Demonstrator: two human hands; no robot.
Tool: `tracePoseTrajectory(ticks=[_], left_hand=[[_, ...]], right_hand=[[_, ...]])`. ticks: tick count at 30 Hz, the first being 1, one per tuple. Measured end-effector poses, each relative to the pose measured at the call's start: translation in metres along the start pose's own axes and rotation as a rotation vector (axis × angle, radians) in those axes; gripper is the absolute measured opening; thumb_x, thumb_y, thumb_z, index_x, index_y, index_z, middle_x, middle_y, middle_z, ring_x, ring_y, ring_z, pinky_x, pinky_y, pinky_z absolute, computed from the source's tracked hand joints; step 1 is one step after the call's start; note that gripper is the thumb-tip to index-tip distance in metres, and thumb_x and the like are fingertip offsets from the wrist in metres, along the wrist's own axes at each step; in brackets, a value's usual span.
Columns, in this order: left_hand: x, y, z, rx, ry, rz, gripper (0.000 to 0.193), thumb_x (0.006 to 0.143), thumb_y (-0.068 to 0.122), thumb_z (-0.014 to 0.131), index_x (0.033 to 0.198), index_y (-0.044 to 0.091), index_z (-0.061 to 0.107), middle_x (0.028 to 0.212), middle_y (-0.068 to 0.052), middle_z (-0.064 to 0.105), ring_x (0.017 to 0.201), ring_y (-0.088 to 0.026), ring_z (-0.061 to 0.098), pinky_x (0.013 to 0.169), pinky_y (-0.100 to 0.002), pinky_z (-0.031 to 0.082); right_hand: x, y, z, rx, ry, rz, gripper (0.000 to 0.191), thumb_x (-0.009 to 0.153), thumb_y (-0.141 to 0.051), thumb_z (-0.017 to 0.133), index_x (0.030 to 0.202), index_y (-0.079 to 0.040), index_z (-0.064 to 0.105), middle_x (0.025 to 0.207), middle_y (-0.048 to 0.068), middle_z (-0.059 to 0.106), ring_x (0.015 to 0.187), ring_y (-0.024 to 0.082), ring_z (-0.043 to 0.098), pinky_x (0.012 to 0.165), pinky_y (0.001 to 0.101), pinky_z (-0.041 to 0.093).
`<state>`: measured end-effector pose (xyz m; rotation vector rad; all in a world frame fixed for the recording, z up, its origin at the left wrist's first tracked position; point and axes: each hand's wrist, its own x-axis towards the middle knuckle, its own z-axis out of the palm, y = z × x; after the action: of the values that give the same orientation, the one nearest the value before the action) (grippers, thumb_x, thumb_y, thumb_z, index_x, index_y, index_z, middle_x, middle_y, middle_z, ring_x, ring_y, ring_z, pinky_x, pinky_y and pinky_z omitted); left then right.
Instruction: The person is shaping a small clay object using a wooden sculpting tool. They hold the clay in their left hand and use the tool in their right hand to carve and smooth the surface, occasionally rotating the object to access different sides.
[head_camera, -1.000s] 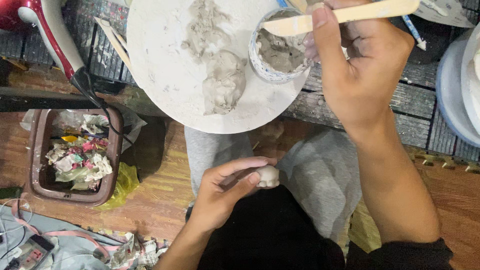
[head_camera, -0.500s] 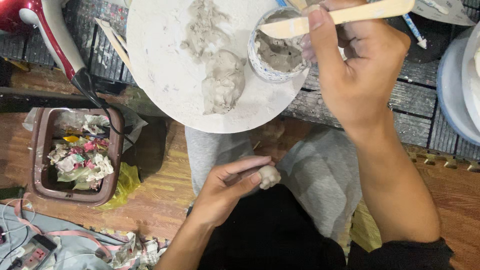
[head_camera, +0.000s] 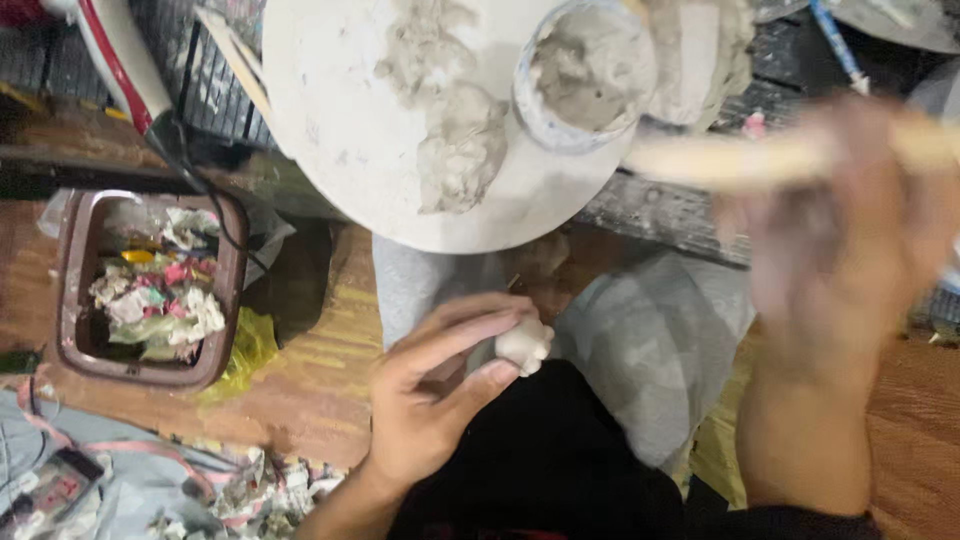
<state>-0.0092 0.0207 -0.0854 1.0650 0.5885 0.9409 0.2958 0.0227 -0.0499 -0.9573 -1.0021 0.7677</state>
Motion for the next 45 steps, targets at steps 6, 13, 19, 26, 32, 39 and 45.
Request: tracePoseTrajectory(ticks=[6, 13, 19, 26, 32, 39, 45], left_hand=[[-0.013, 0.004, 0.013, 0.055, 0.051, 0.291, 0.04, 0.096, -0.002, 0.079, 0.134, -0.002, 0.066, 0.137, -0.021, 0.064, 0.128, -0.035, 0.069, 0.112, -0.046, 0.06], [-0.015, 0.005, 0.023, 0.024, 0.044, 0.322, 0.042, 0.096, 0.001, 0.082, 0.135, -0.001, 0.066, 0.136, -0.022, 0.065, 0.13, -0.036, 0.069, 0.116, -0.049, 0.059], [-0.017, 0.006, 0.021, 0.101, 0.033, 0.31, 0.04, 0.096, 0.005, 0.084, 0.133, 0.0, 0.066, 0.134, -0.021, 0.066, 0.129, -0.037, 0.07, 0.115, -0.049, 0.061], [-0.018, 0.005, 0.022, 0.089, 0.026, 0.314, 0.038, 0.098, 0.009, 0.082, 0.132, 0.0, 0.068, 0.132, -0.021, 0.067, 0.128, -0.038, 0.07, 0.116, -0.053, 0.06], [-0.017, 0.004, 0.021, 0.038, 0.006, 0.336, 0.037, 0.099, 0.01, 0.081, 0.133, 0.001, 0.067, 0.132, -0.021, 0.067, 0.127, -0.037, 0.07, 0.119, -0.056, 0.059], [-0.016, 0.007, 0.019, 0.124, -0.008, 0.356, 0.034, 0.096, 0.005, 0.082, 0.127, -0.001, 0.069, 0.13, -0.023, 0.069, 0.128, -0.039, 0.07, 0.119, -0.057, 0.058], [-0.013, 0.01, 0.017, 0.188, -0.036, 0.39, 0.032, 0.094, 0.002, 0.082, 0.123, -0.001, 0.069, 0.135, -0.025, 0.068, 0.128, -0.04, 0.07, 0.118, -0.059, 0.057]], right_hand=[[-0.121, -0.014, -0.031, -0.089, -0.236, -0.087, 0.017, 0.103, -0.023, 0.061, 0.115, -0.012, 0.067, 0.082, 0.015, 0.064, 0.059, 0.019, 0.071, 0.046, 0.0314, 0.061], [-0.157, 0.013, -0.02, -0.005, -0.213, -0.247, 0.015, 0.105, -0.019, 0.06, 0.117, -0.01, 0.06, 0.079, 0.003, 0.065, 0.054, 0.009, 0.064, 0.043, 0.0273, 0.059], [-0.151, 0.012, -0.013, -0.032, -0.244, -0.256, 0.016, 0.104, -0.019, 0.059, 0.112, -0.005, 0.054, 0.077, 0.005, 0.064, 0.056, 0.013, 0.069, 0.047, 0.0316, 0.059], [-0.141, 0.008, 0.002, -0.03, -0.214, -0.277, 0.022, 0.106, -0.026, 0.056, 0.108, -0.004, 0.053, 0.078, 0.011, 0.062, 0.054, 0.016, 0.069, 0.05, 0.036, 0.062], [-0.149, 0.008, 0.004, -0.172, -0.061, -0.259, 0.03, 0.107, -0.037, 0.052, 0.104, -0.008, 0.046, 0.07, 0.006, 0.058, 0.048, 0.012, 0.064, 0.049, 0.0336, 0.06], [-0.151, 0.002, -0.004, -0.171, -0.056, -0.21, 0.033, 0.107, -0.039, 0.051, 0.103, -0.007, 0.05, 0.072, 0.009, 0.063, 0.053, 0.018, 0.063, 0.048, 0.0361, 0.058], [-0.138, -0.005, -0.007, -0.137, -0.154, -0.225, 0.031, 0.107, -0.034, 0.053, 0.102, -0.003, 0.054, 0.076, 0.013, 0.067, 0.057, 0.022, 0.068, 0.051, 0.0364, 0.06]])
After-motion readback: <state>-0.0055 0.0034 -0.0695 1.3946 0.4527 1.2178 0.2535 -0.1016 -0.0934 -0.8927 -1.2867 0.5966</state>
